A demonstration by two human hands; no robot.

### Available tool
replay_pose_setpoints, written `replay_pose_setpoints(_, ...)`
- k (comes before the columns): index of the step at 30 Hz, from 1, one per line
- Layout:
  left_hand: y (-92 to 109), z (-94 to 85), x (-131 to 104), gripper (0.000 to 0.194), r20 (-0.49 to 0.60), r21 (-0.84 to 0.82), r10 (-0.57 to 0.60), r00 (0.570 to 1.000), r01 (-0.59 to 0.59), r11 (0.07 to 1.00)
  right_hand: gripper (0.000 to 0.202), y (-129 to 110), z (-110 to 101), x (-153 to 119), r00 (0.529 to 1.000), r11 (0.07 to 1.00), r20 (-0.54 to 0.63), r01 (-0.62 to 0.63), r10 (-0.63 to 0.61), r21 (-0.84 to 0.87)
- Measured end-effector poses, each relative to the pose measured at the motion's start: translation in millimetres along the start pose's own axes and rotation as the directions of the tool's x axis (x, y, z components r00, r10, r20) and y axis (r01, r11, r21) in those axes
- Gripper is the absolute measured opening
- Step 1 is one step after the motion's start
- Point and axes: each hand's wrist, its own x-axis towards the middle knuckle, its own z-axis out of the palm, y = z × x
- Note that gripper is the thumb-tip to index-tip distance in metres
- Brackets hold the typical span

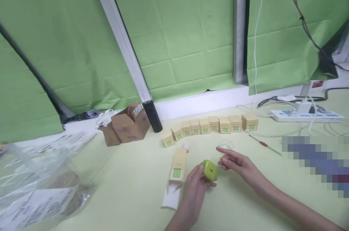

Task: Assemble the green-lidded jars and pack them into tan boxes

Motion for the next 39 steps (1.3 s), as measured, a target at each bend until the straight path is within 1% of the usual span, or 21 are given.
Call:
replay_pose_setpoints(1, 0, 0.7, 0, 0.028, 0.021, -0.121, -0.015, 1.000, 0.018, 0.993, 0.044, -1, 3, -2, 0.999, 0.999, 0.022, 0.024, -0.024, -0.035)
replay_pose_setpoints(2, 0, 1.8, -1, 0.025, 0.047, -0.198, -0.019, 0.999, 0.028, 0.980, 0.039, -1, 5, -4, 0.998, 0.995, 0.045, 0.051, -0.047, -0.090)
replay_pose_setpoints(3, 0, 3.3, -3, 0.024, 0.072, -0.239, -0.020, 0.997, 0.037, 0.970, 0.034, -1, 7, -6, 0.995, 0.983, 0.063, 0.087, -0.077, -0.164)
replay_pose_setpoints(4, 0, 5.0, -5, 0.023, 0.094, -0.255, -0.020, 0.995, 0.044, 0.966, 0.030, -2, 8, -9, 0.989, 0.958, 0.080, 0.138, -0.121, -0.252)
replay_pose_setpoints(6, 0, 8.4, -10, 0.025, 0.136, -0.258, -0.029, 0.990, 0.063, 0.964, 0.025, -2, 10, -14, 0.965, 0.873, 0.123, 0.262, -0.232, -0.410)
replay_pose_setpoints(8, 0, 11.2, -13, 0.026, 0.164, -0.254, -0.045, 0.985, 0.087, 0.963, 0.022, -3, 10, -18, 0.939, 0.804, 0.167, 0.345, -0.301, -0.485)
replay_pose_setpoints(9, 0, 12.0, -14, 0.026, 0.167, -0.257, -0.049, 0.985, 0.091, 0.962, 0.020, -3, 11, -20, 0.934, 0.791, 0.177, 0.357, -0.310, -0.497)
replay_pose_setpoints(12, 0, 12.5, -13, 0.024, 0.153, -0.296, -0.053, 0.987, 0.097, 0.950, 0.017, -3, 11, -20, 0.944, 0.801, 0.161, 0.328, -0.287, -0.500)
replay_pose_setpoints(15, 2, 10.5, -11, 0.021, 0.122, -0.417, -0.096, 0.988, 0.139, 0.898, 0.019, -3, 11, -18, 0.967, 0.865, 0.050, 0.246, -0.249, -0.438)
replay_pose_setpoints(17, 3, 8.6, -10, 0.025, 0.066, -0.500, -0.154, 0.986, 0.166, 0.850, 0.021, -2, 10, -17, 0.974, 0.905, -0.027, 0.198, -0.225, -0.376)
replay_pose_setpoints(18, 3, 7.8, -9, 0.025, 0.041, -0.522, -0.182, 0.982, 0.176, 0.834, 0.022, -2, 9, -17, 0.974, 0.913, -0.048, 0.192, -0.224, -0.359)
replay_pose_setpoints(20, 4, 6.7, -8, 0.022, 0.031, -0.522, -0.210, 0.977, 0.195, 0.830, 0.021, -2, 9, -19, 0.967, 0.902, -0.036, 0.223, -0.254, -0.370)
replay_pose_setpoints(22, 3, 6.9, -8, 0.023, 0.069, -0.495, -0.191, 0.979, 0.200, 0.845, 0.018, -2, 10, -23, 0.949, 0.861, 0.012, 0.292, -0.316, -0.417)
replay_pose_setpoints(24, 1, 8.1, -9, 0.022, 0.107, -0.454, -0.160, 0.981, 0.192, 0.870, 0.013, -1, 12, -26, 0.919, 0.798, 0.100, 0.382, -0.382, -0.465)
replay_pose_setpoints(26, -1, 9.7, -10, 0.020, 0.121, -0.399, -0.134, 0.984, 0.172, 0.900, 0.007, -1, 14, -29, 0.876, 0.720, 0.202, 0.476, -0.437, -0.506)
replay_pose_setpoints(28, -3, 10.8, -11, 0.020, 0.120, -0.351, -0.114, 0.986, 0.149, 0.924, 0.009, -1, 15, -29, 0.830, 0.637, 0.276, 0.551, -0.485, -0.539)
replay_pose_setpoints(30, -4, 11.0, -11, 0.020, 0.115, -0.328, -0.095, 0.989, 0.128, 0.936, 0.012, -2, 14, -28, 0.805, 0.586, 0.283, 0.578, -0.521, -0.567)
replay_pose_setpoints(33, -5, 9.6, -9, 0.023, 0.118, -0.310, -0.084, 0.989, 0.117, 0.943, 0.014, -4, 10, -26, 0.807, 0.581, 0.251, 0.566, -0.534, -0.584)
replay_pose_setpoints(35, -6, 8.3, -8, 0.027, 0.122, -0.287, -0.083, 0.989, 0.116, 0.951, 0.015, -4, 7, -25, 0.798, 0.548, 0.249, 0.569, -0.549, -0.613)
replay_pose_setpoints(36, -7, 7.9, -8, 0.028, 0.125, -0.272, -0.085, 0.989, 0.116, 0.955, 0.015, -3, 6, -24, 0.786, 0.506, 0.266, 0.577, -0.559, -0.641)
replay_pose_setpoints(39, -8, 8.7, -10, 0.032, 0.138, -0.225, -0.091, 0.986, 0.120, 0.967, 0.014, 0, 4, -22, 0.745, 0.336, 0.367, 0.606, -0.557, -0.721)
